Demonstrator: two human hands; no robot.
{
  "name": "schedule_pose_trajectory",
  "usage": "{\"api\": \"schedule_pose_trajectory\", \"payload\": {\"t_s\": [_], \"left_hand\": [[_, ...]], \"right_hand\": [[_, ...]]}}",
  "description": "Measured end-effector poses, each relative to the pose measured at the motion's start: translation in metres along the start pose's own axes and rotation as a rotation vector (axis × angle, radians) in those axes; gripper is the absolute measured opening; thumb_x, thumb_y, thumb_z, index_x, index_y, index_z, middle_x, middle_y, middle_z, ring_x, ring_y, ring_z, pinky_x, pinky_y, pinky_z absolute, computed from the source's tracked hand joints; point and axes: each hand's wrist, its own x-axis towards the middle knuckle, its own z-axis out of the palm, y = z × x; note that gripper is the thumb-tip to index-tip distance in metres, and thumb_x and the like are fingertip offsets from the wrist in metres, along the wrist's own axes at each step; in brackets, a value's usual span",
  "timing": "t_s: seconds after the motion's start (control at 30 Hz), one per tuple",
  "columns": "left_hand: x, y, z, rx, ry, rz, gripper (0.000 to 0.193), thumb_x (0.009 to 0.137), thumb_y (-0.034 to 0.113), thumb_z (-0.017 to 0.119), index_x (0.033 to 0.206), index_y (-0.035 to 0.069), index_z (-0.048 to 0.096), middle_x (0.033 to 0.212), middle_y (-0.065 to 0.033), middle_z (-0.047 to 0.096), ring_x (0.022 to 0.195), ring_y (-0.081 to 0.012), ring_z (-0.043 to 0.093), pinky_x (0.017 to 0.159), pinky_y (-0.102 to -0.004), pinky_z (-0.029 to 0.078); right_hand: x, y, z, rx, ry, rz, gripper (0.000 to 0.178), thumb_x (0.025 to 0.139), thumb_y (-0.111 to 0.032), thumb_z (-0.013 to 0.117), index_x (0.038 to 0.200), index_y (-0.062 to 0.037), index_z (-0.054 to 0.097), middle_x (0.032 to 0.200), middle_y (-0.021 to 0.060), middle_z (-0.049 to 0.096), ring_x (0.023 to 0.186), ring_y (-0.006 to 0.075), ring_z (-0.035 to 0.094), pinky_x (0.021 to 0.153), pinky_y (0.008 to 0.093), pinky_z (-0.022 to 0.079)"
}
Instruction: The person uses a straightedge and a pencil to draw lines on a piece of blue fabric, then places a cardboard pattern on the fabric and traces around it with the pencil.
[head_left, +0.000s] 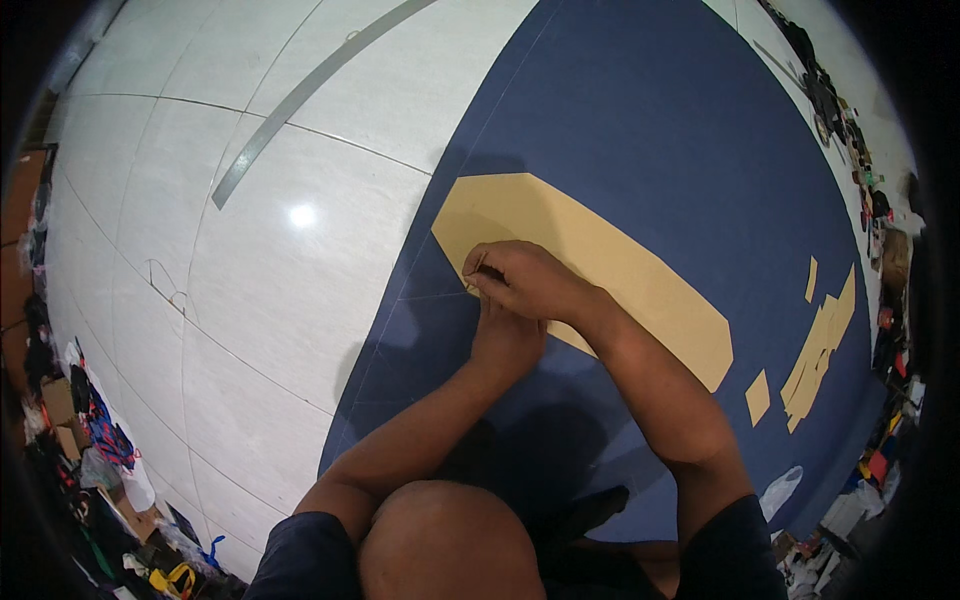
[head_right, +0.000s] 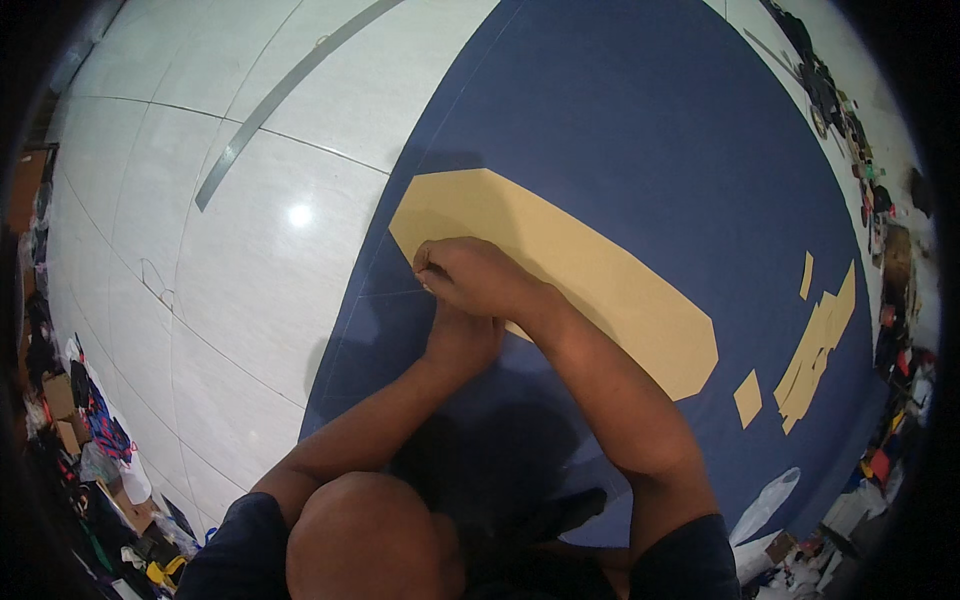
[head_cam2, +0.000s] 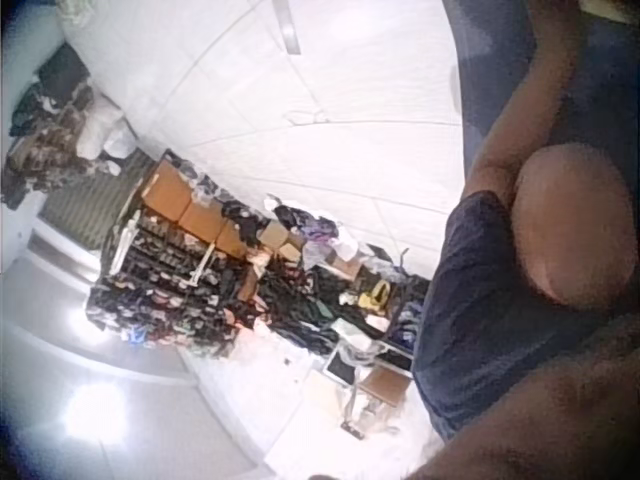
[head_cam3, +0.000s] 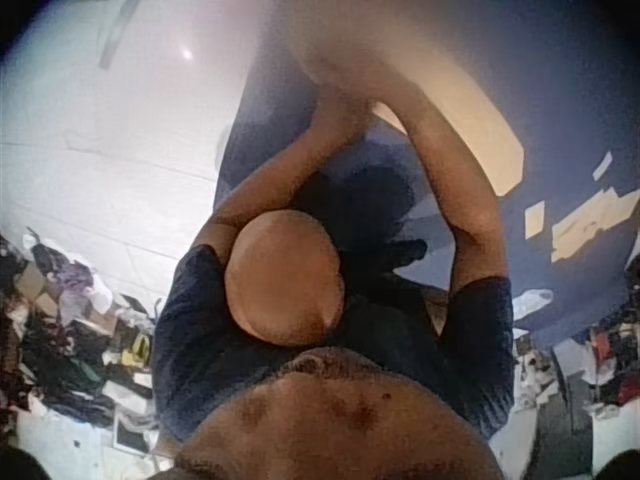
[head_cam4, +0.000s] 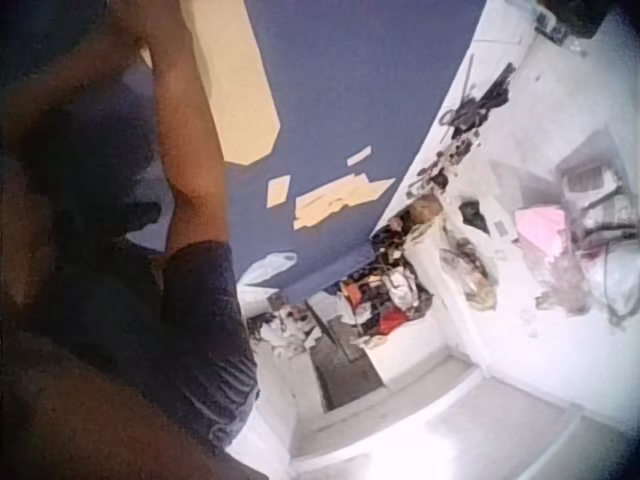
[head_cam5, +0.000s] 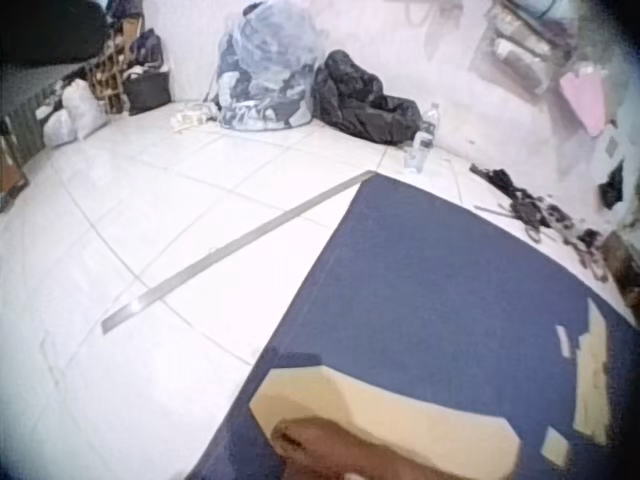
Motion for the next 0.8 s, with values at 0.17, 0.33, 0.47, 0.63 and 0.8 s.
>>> {"api": "schedule_pose_trajectory", "payload": {"t_s": [0.17, 0.33, 0.47, 0.63, 0.8], "left_hand": [[0.001, 0.001, 0.000, 0.018, 0.007, -0.003, 0.043, 0.094, 0.017, 0.061, 0.125, -0.012, 0.055, 0.119, -0.0339, 0.060, 0.113, -0.0523, 0.056, 0.098, -0.0614, 0.040], [-0.002, -0.004, 0.003, -0.023, -0.009, -0.003, 0.045, 0.095, 0.019, 0.060, 0.127, -0.012, 0.054, 0.120, -0.0347, 0.060, 0.114, -0.0527, 0.056, 0.100, -0.0617, 0.039], [-0.001, -0.002, 0.000, -0.055, -0.055, -0.021, 0.047, 0.095, 0.018, 0.060, 0.131, -0.011, 0.053, 0.123, -0.0359, 0.058, 0.118, -0.0542, 0.053, 0.103, -0.0623, 0.038], [-0.001, 0.002, -0.006, -0.067, -0.023, 0.006, 0.058, 0.094, 0.018, 0.062, 0.140, -0.010, 0.045, 0.140, -0.0378, 0.043, 0.132, -0.0575, 0.039, 0.114, -0.0656, 0.028], [0.001, 0.002, -0.006, -0.013, -0.091, -0.018, 0.068, 0.091, 0.018, 0.063, 0.149, -0.010, 0.037, 0.150, -0.0371, 0.031, 0.141, -0.0583, 0.027, 0.120, -0.0673, 0.019]], "right_hand": [[-0.001, -0.004, 0.000, -0.071, -0.022, 0.005, 0.015, 0.095, -0.016, 0.065, 0.101, -0.0040, 0.071, 0.097, 0.0145, 0.074, 0.095, 0.0338, 0.070, 0.086, 0.0444, 0.054], [0.001, -0.002, 0.005, -0.137, -0.014, -0.022, 0.015, 0.095, -0.018, 0.064, 0.100, -0.0058, 0.071, 0.096, 0.0137, 0.073, 0.096, 0.0345, 0.069, 0.086, 0.0453, 0.053], [0.010, -0.002, 0.008, -0.237, -0.032, -0.025, 0.017, 0.098, -0.020, 0.060, 0.101, -0.0058, 0.068, 0.099, 0.0135, 0.072, 0.096, 0.0345, 0.068, 0.087, 0.0458, 0.053], [0.043, -0.013, 0.005, -0.270, 0.001, 0.139, 0.022, 0.104, -0.025, 0.055, 0.109, -0.0061, 0.065, 0.105, 0.0124, 0.072, 0.099, 0.0327, 0.069, 0.089, 0.0433, 0.053], [0.060, -0.011, 0.009, -0.211, 0.068, 0.118, 0.025, 0.106, -0.028, 0.053, 0.116, -0.0070, 0.063, 0.106, 0.0113, 0.072, 0.100, 0.0313, 0.069, 0.090, 0.0430, 0.054]]}}
